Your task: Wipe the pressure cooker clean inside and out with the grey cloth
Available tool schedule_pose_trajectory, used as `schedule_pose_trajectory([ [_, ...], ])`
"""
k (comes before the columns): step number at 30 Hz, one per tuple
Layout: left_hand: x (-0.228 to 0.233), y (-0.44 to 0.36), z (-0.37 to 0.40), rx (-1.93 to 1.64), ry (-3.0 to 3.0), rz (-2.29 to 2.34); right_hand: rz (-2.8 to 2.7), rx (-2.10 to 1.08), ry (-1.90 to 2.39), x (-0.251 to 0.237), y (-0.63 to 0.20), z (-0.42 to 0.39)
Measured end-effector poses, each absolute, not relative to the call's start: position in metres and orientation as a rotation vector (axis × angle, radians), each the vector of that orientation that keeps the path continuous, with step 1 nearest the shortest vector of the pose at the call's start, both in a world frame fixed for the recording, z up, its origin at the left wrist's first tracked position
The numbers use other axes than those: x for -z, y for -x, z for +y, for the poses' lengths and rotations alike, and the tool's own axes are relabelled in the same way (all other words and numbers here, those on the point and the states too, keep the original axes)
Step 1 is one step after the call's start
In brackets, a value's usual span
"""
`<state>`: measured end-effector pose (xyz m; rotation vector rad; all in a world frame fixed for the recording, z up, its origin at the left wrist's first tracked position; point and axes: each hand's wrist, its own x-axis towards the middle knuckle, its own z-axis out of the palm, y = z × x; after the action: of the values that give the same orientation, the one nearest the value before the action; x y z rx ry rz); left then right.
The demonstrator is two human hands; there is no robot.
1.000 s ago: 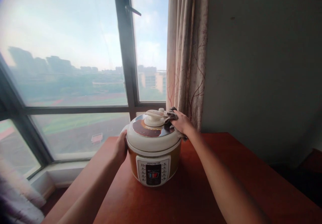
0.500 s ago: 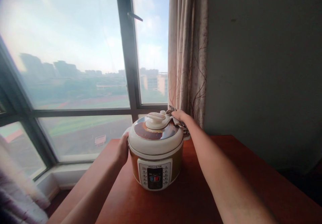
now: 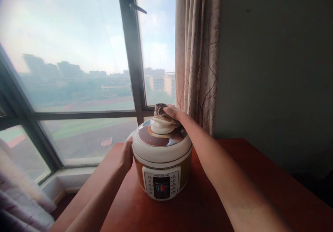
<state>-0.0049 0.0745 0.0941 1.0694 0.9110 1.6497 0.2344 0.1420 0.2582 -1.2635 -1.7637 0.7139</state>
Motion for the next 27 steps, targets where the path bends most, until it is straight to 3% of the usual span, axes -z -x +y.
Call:
schedule_pose_trajectory([
  [4,-0.099,0.009,0.074,-1.807,-1.168,0.969,-1.811,-0.732,1.193,-0.253,-0.243,0.125],
  [20,-0.117,0.005,0.067,-1.696,-1.130,0.912,-1.532,-0.979,1.005,-0.231,-0.288,0.033],
  [27,-0.115,0.002,0.068,-1.745,-1.124,0.929,-1.661,-0.801,0.923,-0.221,-0.288,0.035],
])
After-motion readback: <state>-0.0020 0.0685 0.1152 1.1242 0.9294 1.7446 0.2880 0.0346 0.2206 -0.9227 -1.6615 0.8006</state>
